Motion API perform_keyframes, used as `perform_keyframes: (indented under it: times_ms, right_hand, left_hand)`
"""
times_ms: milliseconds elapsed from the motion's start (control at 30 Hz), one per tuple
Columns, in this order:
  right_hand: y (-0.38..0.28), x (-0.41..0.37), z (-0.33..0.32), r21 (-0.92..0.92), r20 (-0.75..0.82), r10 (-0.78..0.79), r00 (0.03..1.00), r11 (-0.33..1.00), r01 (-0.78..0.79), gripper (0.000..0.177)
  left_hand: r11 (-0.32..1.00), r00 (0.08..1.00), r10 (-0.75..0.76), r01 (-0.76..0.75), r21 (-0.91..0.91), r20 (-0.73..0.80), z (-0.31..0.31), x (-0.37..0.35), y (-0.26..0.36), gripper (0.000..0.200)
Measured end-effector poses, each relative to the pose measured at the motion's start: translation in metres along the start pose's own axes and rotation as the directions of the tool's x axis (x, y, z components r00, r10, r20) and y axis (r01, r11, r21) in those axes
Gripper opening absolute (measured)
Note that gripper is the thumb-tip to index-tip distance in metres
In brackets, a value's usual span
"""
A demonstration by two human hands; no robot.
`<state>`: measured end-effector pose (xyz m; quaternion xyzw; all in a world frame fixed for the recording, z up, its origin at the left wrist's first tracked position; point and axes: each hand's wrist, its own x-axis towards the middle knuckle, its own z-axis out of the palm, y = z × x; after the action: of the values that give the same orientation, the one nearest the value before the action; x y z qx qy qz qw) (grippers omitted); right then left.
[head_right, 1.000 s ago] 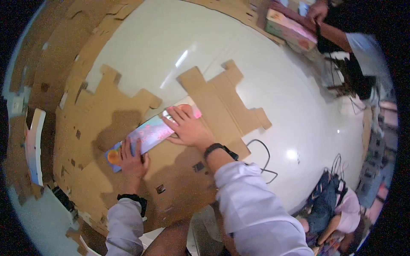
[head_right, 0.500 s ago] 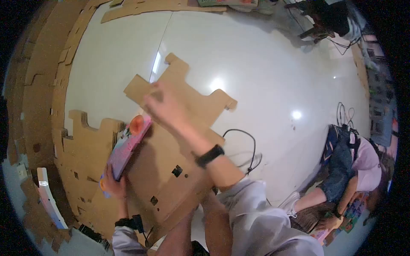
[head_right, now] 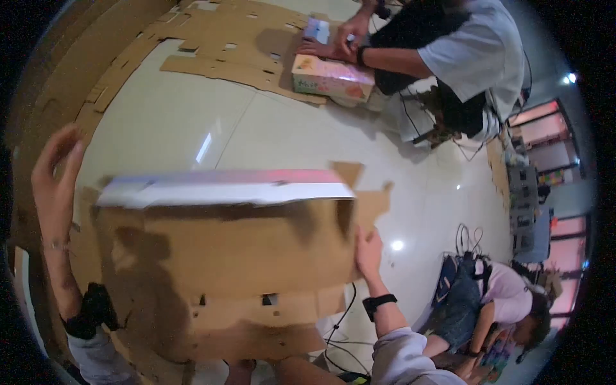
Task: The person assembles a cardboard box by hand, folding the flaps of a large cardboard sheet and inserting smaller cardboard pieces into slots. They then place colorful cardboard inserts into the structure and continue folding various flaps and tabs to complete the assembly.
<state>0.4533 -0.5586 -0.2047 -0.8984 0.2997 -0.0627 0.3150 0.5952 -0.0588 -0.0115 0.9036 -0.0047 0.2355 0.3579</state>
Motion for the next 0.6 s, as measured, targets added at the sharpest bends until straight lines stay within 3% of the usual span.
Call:
perform_keyframes:
  times_ms: [33, 67, 133, 200, 267, 300, 333, 400, 433, 500, 533, 567, 600]
  right_hand:
    - [0.019, 0.003, -0.014, -0.086, -0.04, 0.113, 0.993, 0.989, -0.117, 0.059]
    - [0.034, 0.002, -0.029, -0.161, -0.095, 0.228, 0.969, 0.957, -0.241, 0.057]
    - [0.061, -0.003, -0.06, -0.294, -0.111, 0.33, 0.938, 0.89, -0.348, 0.065]
    - [0.135, 0.007, -0.083, -0.471, -0.162, 0.49, 0.857, 0.724, -0.503, 0.073]
    - [0.173, 0.002, -0.093, -0.655, -0.137, 0.405, 0.904, 0.647, -0.389, 0.072]
    - [0.184, -0.005, -0.09, -0.736, -0.108, 0.368, 0.924, 0.595, -0.323, 0.072]
    - [0.173, -0.009, -0.08, -0.68, -0.102, 0.341, 0.935, 0.662, -0.315, 0.072]
    - [0.126, -0.013, -0.062, -0.554, -0.105, 0.278, 0.955, 0.781, -0.289, 0.071]
    - [0.16, -0.015, -0.046, -0.789, 0.027, -0.081, 0.996, 0.611, 0.071, 0.072]
    - [0.05, -0.054, -0.016, -0.604, 0.295, -0.085, 0.952, 0.756, 0.254, 0.072]
    - [0.032, -0.065, 0.005, -0.524, 0.462, -0.142, 0.876, 0.753, 0.398, 0.076]
    - [0.023, -0.077, 0.027, -0.322, 0.557, -0.221, 0.8, 0.831, 0.454, 0.081]
    - [0.005, -0.091, 0.051, -0.257, 0.587, -0.264, 0.766, 0.836, 0.485, 0.082]
  left_hand:
    - [0.984, 0.999, -0.032, 0.032, -0.175, 0.003, 0.002, 0.004, 0.017, 0.022]
    - [0.99, 0.997, 0.034, -0.025, -0.137, 0.064, 0.0, -0.004, 0.021, 0.021]
    - [0.985, 0.966, 0.165, -0.153, -0.074, 0.201, -0.006, -0.033, 0.024, 0.021]
    - [0.991, 0.938, 0.131, -0.114, -0.069, 0.32, -0.023, -0.073, 0.005, 0.019]
    - [0.997, 0.937, -0.077, 0.079, 0.007, 0.34, -0.041, -0.133, -0.026, 0.019]
    - [0.918, 0.874, -0.374, 0.396, -0.008, 0.309, -0.047, -0.171, -0.045, 0.021]
    - [0.742, 0.721, -0.638, 0.669, -0.033, 0.272, -0.051, -0.21, -0.062, 0.023]
    - [0.503, 0.417, -0.855, 0.81, 0.301, 0.308, -0.064, -0.279, -0.081, 0.039]
    - [0.596, 0.524, -0.802, 0.671, 0.442, 0.286, -0.063, -0.312, -0.084, 0.044]
    - [0.657, 0.698, -0.652, 0.325, 0.681, 0.296, -0.056, -0.368, -0.088, 0.054]
    - [0.621, 0.708, -0.652, 0.296, 0.726, 0.27, -0.047, -0.384, -0.093, 0.057]
    - [0.583, 0.719, -0.651, 0.267, 0.768, 0.244, -0.037, -0.399, -0.095, 0.059]
    - [0.541, 0.728, -0.649, 0.236, 0.807, 0.222, -0.031, -0.409, -0.098, 0.061]
